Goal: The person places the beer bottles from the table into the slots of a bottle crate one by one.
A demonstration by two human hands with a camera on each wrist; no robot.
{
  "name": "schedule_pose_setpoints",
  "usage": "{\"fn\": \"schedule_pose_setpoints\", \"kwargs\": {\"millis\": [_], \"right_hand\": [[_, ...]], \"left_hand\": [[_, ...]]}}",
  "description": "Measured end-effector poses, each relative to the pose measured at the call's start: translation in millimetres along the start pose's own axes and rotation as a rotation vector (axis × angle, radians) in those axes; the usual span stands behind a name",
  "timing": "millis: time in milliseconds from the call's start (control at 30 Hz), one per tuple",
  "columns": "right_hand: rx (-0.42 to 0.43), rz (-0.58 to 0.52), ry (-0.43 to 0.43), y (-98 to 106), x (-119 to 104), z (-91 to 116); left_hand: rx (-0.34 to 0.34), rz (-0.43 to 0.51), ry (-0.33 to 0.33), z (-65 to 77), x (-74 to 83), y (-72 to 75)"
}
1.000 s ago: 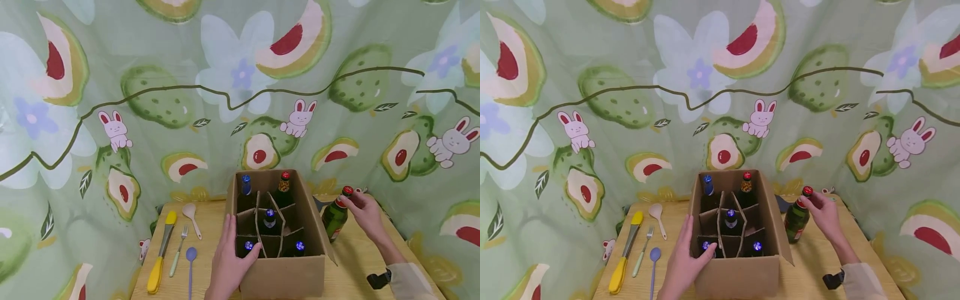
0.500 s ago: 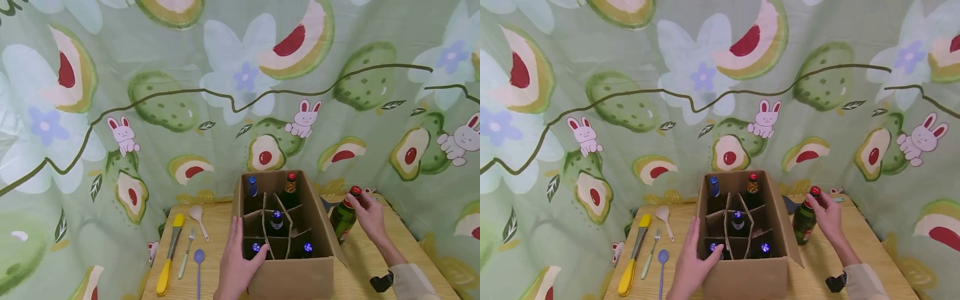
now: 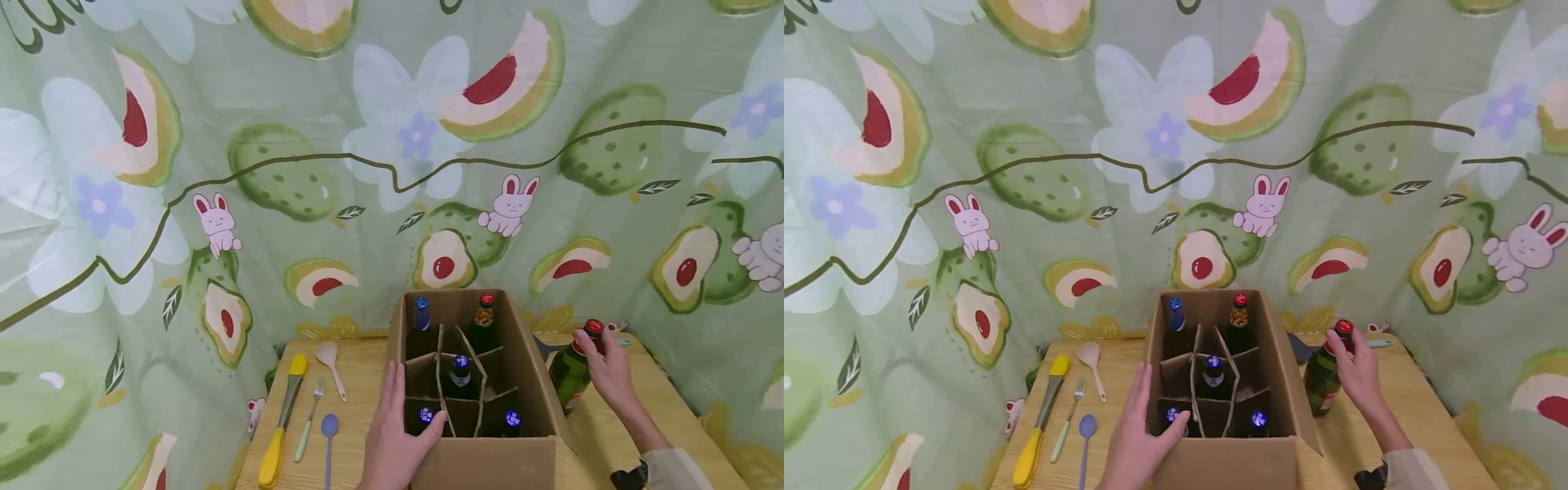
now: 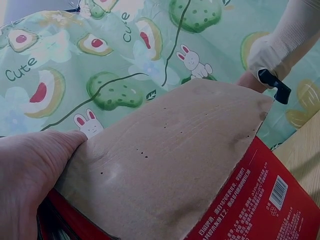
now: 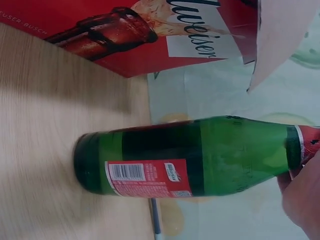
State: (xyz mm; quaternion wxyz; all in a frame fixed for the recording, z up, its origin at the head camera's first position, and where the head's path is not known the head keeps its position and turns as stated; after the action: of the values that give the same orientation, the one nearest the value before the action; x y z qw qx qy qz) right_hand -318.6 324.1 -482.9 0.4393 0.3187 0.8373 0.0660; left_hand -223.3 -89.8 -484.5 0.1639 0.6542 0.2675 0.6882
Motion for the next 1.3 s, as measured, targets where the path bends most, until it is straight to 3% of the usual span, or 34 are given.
{"fn": "schedule_pose_setpoints", "kwargs": {"millis": [200,333,433,533,633,767,933,1067,1167,1300], "right_hand": [[0.263,0.017,0.049,21,0,8],[0.353,0.031,0.09,34,-7,15],[0.432,0.02,0.177,45,-23,14],[0.514,-0.016,0.319,54,-58,9],[0.596,-0.079,0.446,64,-106,0],[0.69,-0.144,0.55,81,-164,-17],[0.639,-0.175,0.611,94,-219,-45],[0.534,-0.246,0.574,97,-255,-67],[0.456,-0.285,0.531,90,-277,-82],[0.299,-0.354,0.472,62,-302,-100]], "left_hand": [[-0.013,0.029,0.021,1.7,-0.4,-5.9],[-0.014,0.032,0.036,2.3,-2.0,-6.9],[-0.016,0.02,0.036,2.9,-3.0,-7.0],[-0.017,0.014,0.048,3.0,-5.8,-6.4],[-0.014,0.009,0.06,2.8,-8.0,-5.1],[-0.014,0.012,0.053,2.6,-6.7,-4.3],[-0.014,0.028,0.066,2.7,-6.5,-3.3],[-0.018,0.028,0.069,1.4,-6.2,-3.0],[-0.021,0.035,0.068,-0.8,-6.0,-3.0],[-0.037,0.046,0.069,-4.5,-5.0,-2.8]]}}
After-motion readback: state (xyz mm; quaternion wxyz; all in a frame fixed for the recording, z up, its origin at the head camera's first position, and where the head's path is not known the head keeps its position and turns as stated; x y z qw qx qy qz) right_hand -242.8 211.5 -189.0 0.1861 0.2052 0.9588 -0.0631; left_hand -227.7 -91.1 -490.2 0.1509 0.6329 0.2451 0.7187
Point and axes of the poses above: each hand's wrist, its own z-axis away from the middle knuckle, its own y-axis out of the back of the hand, x = y × z, the point moved 9 cm from there along -z, towards the middle knuckle, and after that the axes turned 10 degrees about y, right-handed, at the moved point
